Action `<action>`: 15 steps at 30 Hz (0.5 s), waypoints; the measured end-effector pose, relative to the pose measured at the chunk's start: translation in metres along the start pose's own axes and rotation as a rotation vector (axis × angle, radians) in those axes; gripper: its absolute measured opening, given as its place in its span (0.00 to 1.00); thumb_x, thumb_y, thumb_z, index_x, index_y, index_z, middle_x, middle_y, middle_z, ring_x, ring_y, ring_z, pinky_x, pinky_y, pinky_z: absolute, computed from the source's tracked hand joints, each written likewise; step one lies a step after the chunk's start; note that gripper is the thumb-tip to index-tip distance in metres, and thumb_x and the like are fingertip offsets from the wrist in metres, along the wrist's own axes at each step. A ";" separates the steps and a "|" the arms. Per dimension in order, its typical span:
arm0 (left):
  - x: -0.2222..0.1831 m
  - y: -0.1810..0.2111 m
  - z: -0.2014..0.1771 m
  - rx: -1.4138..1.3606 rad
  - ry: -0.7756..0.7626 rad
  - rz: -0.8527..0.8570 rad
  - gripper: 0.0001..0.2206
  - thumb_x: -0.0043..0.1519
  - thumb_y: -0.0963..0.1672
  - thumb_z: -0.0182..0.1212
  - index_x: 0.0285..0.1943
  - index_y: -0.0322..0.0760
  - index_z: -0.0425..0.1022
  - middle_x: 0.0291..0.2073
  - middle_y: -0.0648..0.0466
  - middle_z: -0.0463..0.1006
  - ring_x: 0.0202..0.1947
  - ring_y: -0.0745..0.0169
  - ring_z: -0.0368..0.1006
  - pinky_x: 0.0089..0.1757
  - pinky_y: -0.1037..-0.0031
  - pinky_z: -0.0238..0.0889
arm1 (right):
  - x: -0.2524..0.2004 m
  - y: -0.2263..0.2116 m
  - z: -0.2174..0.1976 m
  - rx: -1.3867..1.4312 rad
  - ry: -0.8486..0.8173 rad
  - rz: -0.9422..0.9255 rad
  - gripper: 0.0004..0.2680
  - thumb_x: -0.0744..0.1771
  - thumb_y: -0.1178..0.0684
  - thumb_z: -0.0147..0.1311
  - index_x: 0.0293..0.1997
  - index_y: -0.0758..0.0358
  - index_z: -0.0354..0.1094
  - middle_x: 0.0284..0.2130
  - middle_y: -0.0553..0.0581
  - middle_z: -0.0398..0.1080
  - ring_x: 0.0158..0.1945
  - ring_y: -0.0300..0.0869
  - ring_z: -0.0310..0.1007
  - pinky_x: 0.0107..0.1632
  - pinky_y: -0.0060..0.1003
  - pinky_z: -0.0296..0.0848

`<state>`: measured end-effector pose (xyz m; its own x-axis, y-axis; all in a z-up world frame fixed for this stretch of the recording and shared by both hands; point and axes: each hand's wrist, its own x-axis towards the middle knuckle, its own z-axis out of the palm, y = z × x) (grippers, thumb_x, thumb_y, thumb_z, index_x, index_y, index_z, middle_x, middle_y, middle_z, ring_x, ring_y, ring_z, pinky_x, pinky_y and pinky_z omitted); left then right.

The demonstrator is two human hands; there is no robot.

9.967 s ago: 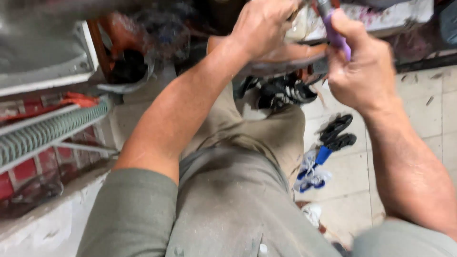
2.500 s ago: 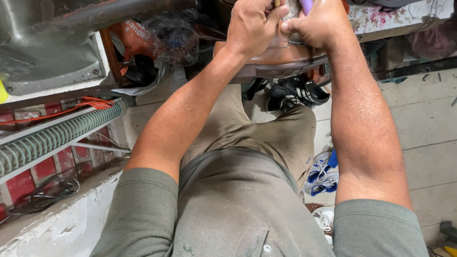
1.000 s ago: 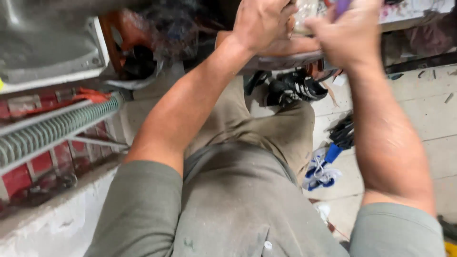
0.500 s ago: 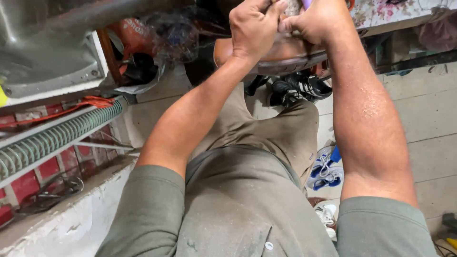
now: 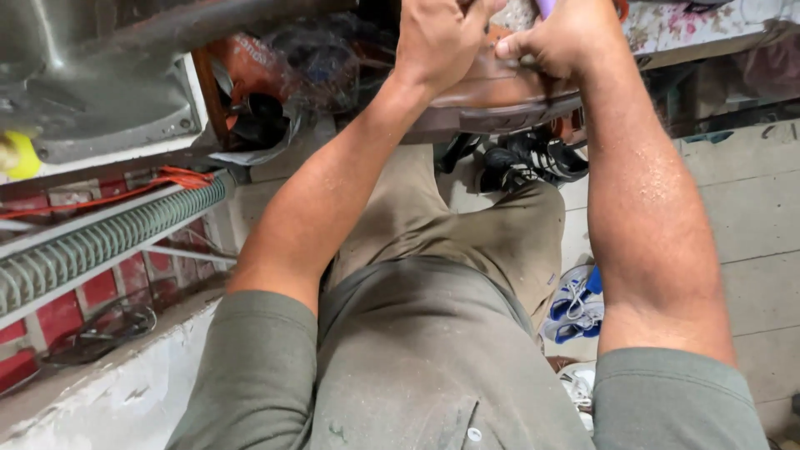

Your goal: The person is repairing a brown leather shoe by applying a substance and hammering the sole/heel area at a workbench.

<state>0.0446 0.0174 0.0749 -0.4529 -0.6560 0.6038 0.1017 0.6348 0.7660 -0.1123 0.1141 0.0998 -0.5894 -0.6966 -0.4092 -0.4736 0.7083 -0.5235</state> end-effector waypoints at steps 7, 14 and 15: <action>-0.007 -0.017 0.008 -0.027 -0.018 -0.205 0.23 0.62 0.47 0.67 0.18 0.43 0.56 0.14 0.64 0.56 0.18 0.72 0.50 0.24 0.73 0.45 | -0.008 -0.007 -0.007 0.008 -0.012 -0.026 0.16 0.61 0.48 0.78 0.30 0.53 0.63 0.24 0.47 0.64 0.26 0.34 0.65 0.22 0.39 0.67; -0.012 -0.018 0.022 0.021 0.106 -0.208 0.22 0.58 0.47 0.66 0.15 0.43 0.57 0.10 0.63 0.60 0.16 0.71 0.52 0.24 0.71 0.51 | -0.009 0.000 -0.007 0.025 0.027 -0.081 0.16 0.60 0.52 0.77 0.31 0.54 0.63 0.24 0.46 0.64 0.28 0.33 0.66 0.24 0.37 0.66; -0.012 -0.017 0.025 0.047 0.110 -0.155 0.18 0.57 0.47 0.67 0.18 0.42 0.63 0.12 0.63 0.64 0.18 0.69 0.56 0.26 0.71 0.54 | -0.007 0.005 -0.007 0.047 0.052 -0.148 0.16 0.58 0.54 0.76 0.36 0.54 0.64 0.27 0.46 0.65 0.30 0.32 0.66 0.26 0.35 0.68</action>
<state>0.0267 0.0249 0.0490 -0.3601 -0.7863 0.5021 -0.0044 0.5396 0.8419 -0.1150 0.1236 0.1049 -0.5492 -0.7852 -0.2862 -0.5275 0.5913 -0.6099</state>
